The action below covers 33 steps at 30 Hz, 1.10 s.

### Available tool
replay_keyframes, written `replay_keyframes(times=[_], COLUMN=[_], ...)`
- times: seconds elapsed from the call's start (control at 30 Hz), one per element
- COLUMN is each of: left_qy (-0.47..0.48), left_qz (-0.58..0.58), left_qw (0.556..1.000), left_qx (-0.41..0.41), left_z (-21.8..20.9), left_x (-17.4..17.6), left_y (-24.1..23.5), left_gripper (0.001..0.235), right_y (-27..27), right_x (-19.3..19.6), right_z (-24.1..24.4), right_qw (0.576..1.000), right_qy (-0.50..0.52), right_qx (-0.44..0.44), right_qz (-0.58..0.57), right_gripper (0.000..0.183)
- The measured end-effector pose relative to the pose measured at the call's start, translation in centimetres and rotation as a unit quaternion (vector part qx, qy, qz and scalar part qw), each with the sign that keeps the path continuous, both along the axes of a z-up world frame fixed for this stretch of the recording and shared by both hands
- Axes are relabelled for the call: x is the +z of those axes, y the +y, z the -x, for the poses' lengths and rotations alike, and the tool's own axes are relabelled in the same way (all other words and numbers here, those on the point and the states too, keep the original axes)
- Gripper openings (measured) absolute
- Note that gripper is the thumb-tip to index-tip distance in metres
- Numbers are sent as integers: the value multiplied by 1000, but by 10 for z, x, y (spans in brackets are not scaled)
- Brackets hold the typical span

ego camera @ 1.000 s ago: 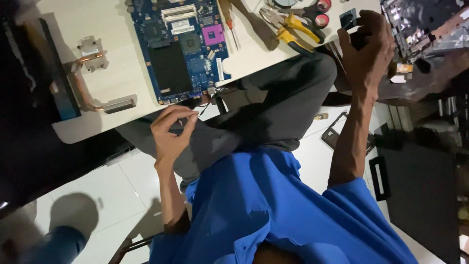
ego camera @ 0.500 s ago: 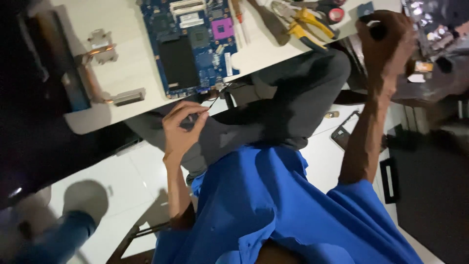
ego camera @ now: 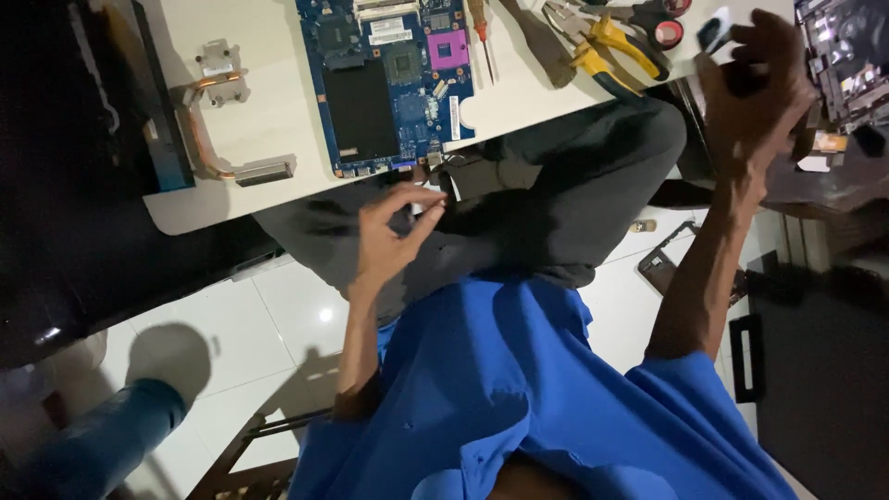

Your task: The person removes a small chip from a motherboard using a screwdriver, inspects it with a magnifying glass, and then cleans the motherboard with a brush. The person handles the chip, screwdriver, magnifying glass, and brush during the process.

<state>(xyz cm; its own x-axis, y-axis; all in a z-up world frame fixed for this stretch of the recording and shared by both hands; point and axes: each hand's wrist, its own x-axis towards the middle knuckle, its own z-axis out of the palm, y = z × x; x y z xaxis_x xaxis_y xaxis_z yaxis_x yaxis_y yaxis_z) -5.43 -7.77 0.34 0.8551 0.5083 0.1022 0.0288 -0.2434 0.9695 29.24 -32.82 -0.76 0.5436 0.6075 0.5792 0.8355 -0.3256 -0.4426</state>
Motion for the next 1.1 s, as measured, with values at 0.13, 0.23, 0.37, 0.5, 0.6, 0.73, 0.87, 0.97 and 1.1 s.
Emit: replay_keyframes(times=[0.13,0.23,0.37,0.5,0.6,0.73,0.87,0.97,1.1], left_qy=[-33,7,-4,-2,27,43,33,6,-12], left_qz=[212,307,454,538,546,553,574,589,620], left_qw=[975,947,878,805,788,769,749,741,732], left_qx=[-49,-95,-151,-251,-285,-317,-330,-323,-280], left_z=[-31,-58,-90,-110,-116,-118,-113,-108,-105], left_x=[-14,-24,-35,-20,-15,-23,-35,-48,-68], left_y=[-17,-24,-27,-18,-17,-17,-12,-13,-10], left_gripper=[27,50,64,66,63,55,60,53,51], right_y=[24,40,42,43,41,44,50,54,70], right_x=[20,34,60,69,67,64,61,56,80], right_z=[27,58,81,85,83,80,80,79,84], right_qw=[960,962,947,941,934,931,931,924,919], right_qy=[130,97,147,145,150,107,103,82,90], right_qx=[236,255,280,281,289,317,307,328,336], right_qz=[-72,-7,54,121,148,148,170,180,184], right_gripper=[48,55,68,74,76,77,78,71,58])
